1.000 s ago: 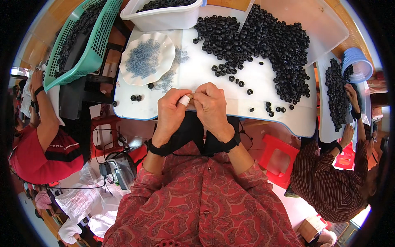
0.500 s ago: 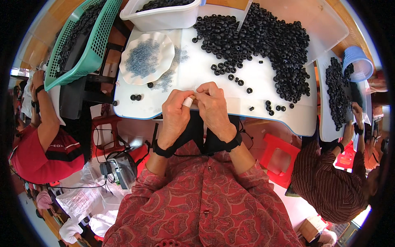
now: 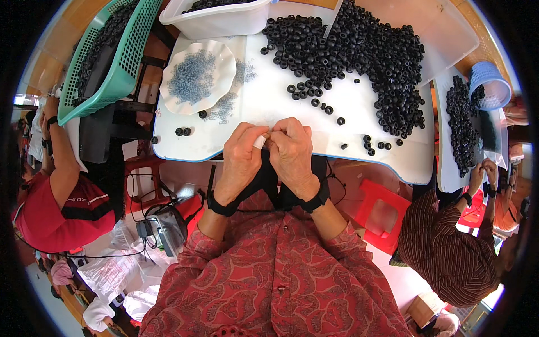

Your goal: The person picks up a black plastic part and a small white component, inserts the component into the part, and places the assembled unit on the table.

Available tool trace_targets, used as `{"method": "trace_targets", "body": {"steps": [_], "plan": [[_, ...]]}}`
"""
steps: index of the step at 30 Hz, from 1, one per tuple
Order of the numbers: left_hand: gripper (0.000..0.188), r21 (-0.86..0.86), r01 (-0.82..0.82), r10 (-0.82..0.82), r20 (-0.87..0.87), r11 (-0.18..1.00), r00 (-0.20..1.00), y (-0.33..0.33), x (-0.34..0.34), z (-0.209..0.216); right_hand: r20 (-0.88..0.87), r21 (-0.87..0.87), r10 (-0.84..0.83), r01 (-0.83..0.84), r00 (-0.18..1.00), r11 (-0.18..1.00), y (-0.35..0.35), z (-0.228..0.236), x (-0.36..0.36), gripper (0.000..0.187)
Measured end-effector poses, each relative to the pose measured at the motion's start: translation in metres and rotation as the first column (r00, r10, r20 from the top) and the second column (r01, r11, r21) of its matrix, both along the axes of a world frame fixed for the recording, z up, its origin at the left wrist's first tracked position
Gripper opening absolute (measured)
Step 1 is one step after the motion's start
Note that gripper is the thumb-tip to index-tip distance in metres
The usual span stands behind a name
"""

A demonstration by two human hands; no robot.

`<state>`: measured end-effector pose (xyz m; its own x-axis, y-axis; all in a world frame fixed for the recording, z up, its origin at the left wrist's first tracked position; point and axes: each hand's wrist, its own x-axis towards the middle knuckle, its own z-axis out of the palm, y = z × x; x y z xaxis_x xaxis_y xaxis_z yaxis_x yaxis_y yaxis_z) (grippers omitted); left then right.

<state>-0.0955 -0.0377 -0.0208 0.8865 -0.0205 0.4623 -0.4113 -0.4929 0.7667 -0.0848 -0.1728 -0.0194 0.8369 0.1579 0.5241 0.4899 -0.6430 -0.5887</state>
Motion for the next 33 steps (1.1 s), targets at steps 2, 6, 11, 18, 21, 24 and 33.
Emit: {"method": "trace_targets", "body": {"steps": [2,6,11,18,21,24,33], "plan": [[0.039,0.02,-0.001,0.001,-0.013,1.0,1.0,0.002,0.0,0.0,-0.009,-0.006,-0.011,0.011,1.0,1.0,0.001,0.0,-0.001,0.008],[0.041,0.037,0.008,-0.007,-0.025,0.999,1.0,0.004,0.0,-0.003,-0.029,0.023,-0.01,0.011,1.0,1.0,0.002,-0.001,-0.003,0.007],[0.039,0.052,-0.007,0.008,-0.007,0.999,1.0,0.001,-0.002,-0.005,-0.128,0.146,0.022,-0.003,0.992,0.989,-0.001,-0.011,-0.006,0.017],[0.039,0.078,-0.008,0.006,0.025,0.997,1.0,-0.001,-0.001,-0.003,-0.119,0.141,-0.006,0.023,0.993,0.99,0.0,-0.013,-0.006,0.015],[0.036,0.113,-0.045,0.034,0.093,0.993,0.995,-0.001,-0.001,-0.008,-0.137,0.165,0.009,0.013,0.991,0.986,0.0,-0.011,-0.006,0.01],[0.037,0.118,-0.053,0.04,0.112,0.992,0.993,-0.002,-0.001,-0.011,-0.151,0.157,0.03,-0.006,0.988,0.988,-0.003,-0.011,-0.006,0.011],[0.038,0.105,-0.04,0.028,0.113,0.994,0.993,-0.003,-0.001,-0.014,-0.16,0.195,0.006,0.026,0.987,0.981,0.0,-0.012,-0.008,0.015]]}}
